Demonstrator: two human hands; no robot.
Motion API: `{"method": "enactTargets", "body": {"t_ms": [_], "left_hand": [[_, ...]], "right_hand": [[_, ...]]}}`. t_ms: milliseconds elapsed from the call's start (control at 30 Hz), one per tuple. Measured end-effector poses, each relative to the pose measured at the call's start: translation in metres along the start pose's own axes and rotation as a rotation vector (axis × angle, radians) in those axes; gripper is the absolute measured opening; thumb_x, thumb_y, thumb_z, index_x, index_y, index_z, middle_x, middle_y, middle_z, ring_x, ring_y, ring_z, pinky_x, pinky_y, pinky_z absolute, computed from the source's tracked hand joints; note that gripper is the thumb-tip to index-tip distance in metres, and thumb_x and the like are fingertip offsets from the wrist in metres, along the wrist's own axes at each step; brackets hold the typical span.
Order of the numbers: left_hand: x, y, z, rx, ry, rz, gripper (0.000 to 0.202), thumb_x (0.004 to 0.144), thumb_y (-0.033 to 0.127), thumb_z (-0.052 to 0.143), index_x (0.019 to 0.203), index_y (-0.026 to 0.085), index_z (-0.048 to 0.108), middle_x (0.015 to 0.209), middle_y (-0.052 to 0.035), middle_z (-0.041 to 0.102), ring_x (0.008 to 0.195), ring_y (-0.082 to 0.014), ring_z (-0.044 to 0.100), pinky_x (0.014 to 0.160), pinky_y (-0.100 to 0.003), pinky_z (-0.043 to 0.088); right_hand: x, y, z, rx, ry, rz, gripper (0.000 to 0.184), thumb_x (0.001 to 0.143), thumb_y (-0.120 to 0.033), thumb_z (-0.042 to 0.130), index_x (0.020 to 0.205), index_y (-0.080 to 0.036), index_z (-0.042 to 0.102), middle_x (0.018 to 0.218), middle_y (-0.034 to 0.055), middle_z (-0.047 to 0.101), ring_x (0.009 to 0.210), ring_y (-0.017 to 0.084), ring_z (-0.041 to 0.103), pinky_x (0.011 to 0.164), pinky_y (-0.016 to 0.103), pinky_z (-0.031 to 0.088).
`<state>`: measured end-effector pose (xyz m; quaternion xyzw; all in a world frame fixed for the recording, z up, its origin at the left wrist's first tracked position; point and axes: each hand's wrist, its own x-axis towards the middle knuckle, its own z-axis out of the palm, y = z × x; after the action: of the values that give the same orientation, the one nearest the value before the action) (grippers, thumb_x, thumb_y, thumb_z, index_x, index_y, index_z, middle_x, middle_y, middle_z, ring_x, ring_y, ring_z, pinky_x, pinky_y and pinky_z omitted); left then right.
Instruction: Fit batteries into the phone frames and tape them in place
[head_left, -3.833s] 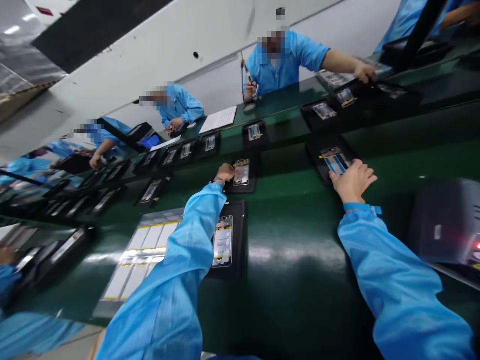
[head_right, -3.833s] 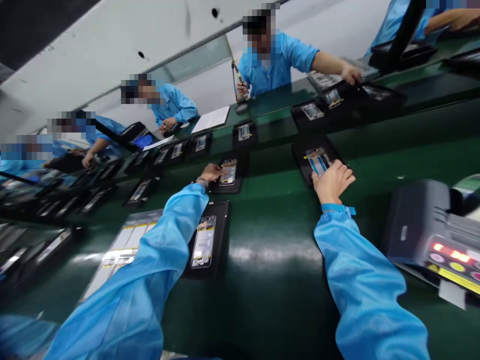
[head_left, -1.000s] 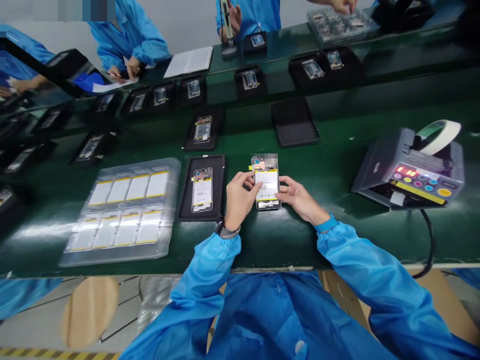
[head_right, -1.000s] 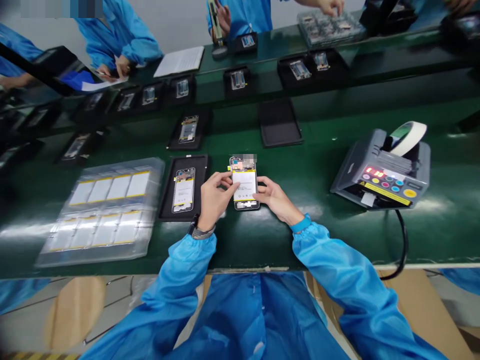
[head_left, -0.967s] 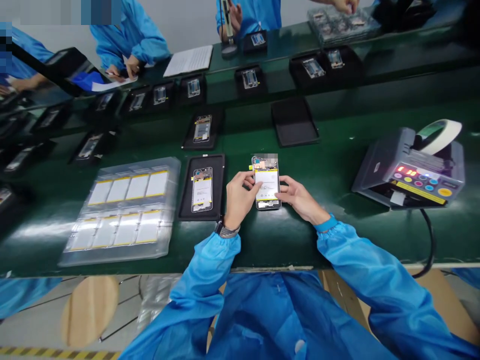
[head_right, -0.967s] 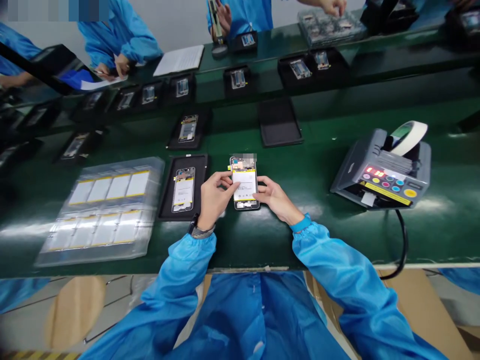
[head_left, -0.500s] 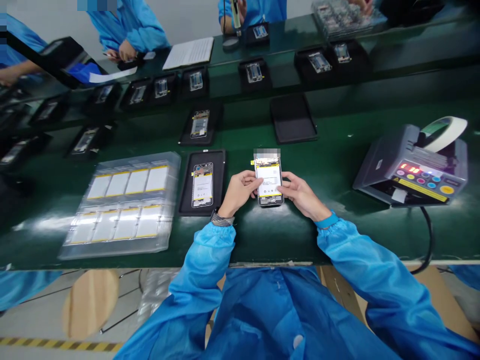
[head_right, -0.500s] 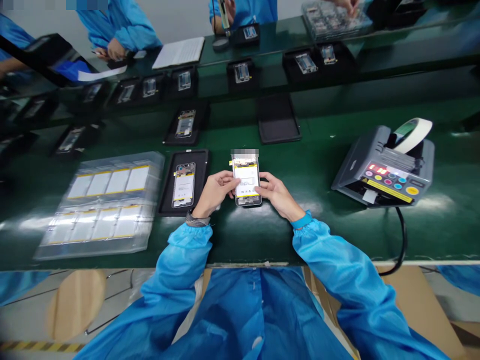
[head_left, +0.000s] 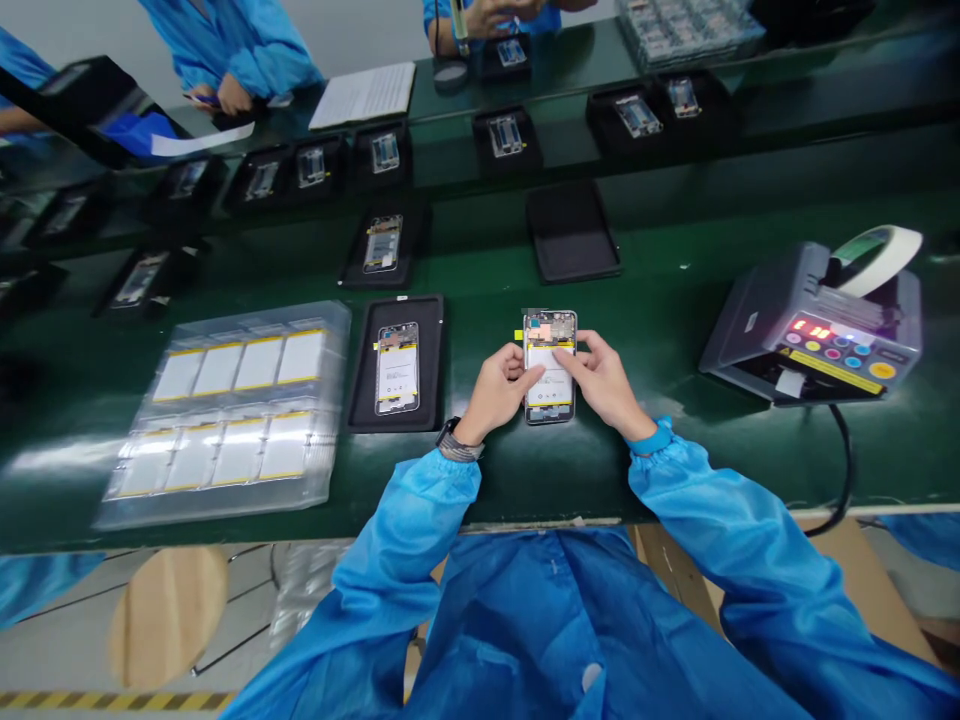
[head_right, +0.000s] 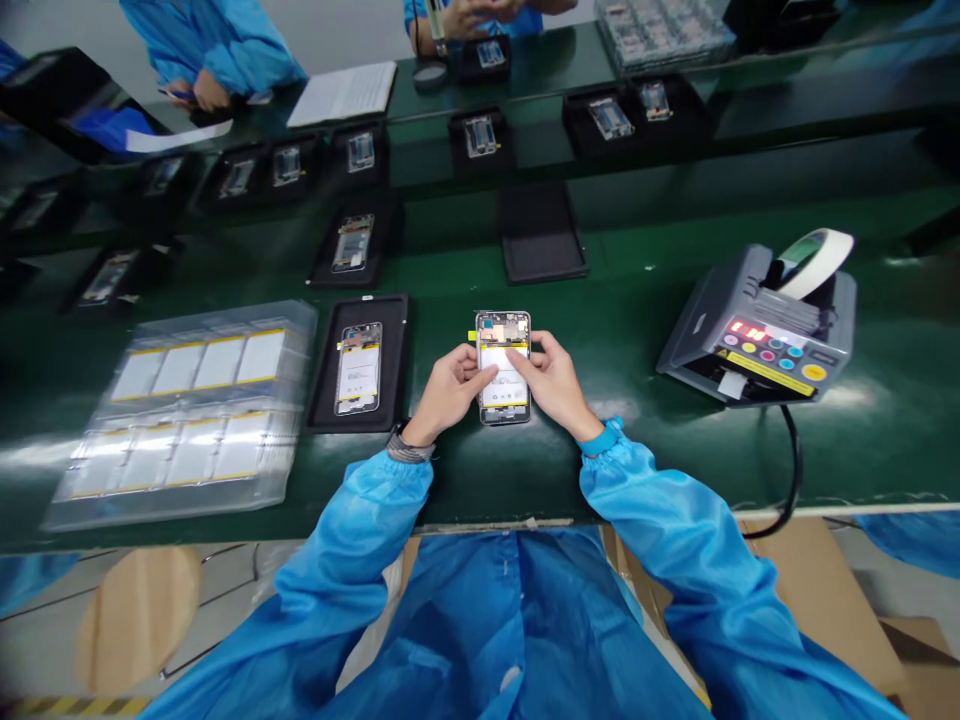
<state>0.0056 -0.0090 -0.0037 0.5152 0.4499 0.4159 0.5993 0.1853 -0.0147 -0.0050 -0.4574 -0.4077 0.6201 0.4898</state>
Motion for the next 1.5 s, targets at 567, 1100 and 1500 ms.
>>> {"method": "enactTargets", "body": {"t_ms": [567, 1100, 1500], "left_hand": [[-0.007, 0.001, 0.029, -0.039, 0.236, -0.027, 0.044, 0.078, 0.055, 0.08, 0.091, 0.013, 0.076, 0.085, -0.0068, 0.076, 0.072, -0.0177, 0.068, 0.06, -0.025, 0.052], [-0.012, -0.001, 0.035, 0.151, 0.331, 0.043, 0.033, 0.085, 0.046, 0.074, 0.088, 0.013, 0.073, 0.077, -0.0034, 0.07, 0.065, -0.0132, 0.057, 0.058, -0.023, 0.044], [-0.015, -0.002, 0.039, 0.122, 0.335, 0.074, 0.032, 0.088, 0.045, 0.073, 0.095, 0.014, 0.075, 0.085, -0.0049, 0.074, 0.073, -0.0148, 0.062, 0.065, -0.024, 0.047]], "right_hand": [[-0.013, -0.004, 0.01, -0.102, 0.038, -0.121, 0.047, 0.083, -0.062, 0.077, 0.105, -0.024, 0.06, 0.075, 0.0001, 0.073, 0.062, 0.019, 0.069, 0.056, 0.03, 0.055], [-0.015, -0.001, 0.012, -0.17, 0.052, -0.147, 0.045, 0.085, -0.062, 0.074, 0.101, -0.023, 0.058, 0.067, -0.0021, 0.068, 0.055, 0.015, 0.063, 0.048, 0.026, 0.049], [-0.017, -0.004, 0.011, -0.226, 0.066, -0.159, 0.04, 0.085, -0.055, 0.078, 0.096, -0.023, 0.057, 0.069, -0.0012, 0.069, 0.055, 0.015, 0.061, 0.051, 0.026, 0.049]]}}
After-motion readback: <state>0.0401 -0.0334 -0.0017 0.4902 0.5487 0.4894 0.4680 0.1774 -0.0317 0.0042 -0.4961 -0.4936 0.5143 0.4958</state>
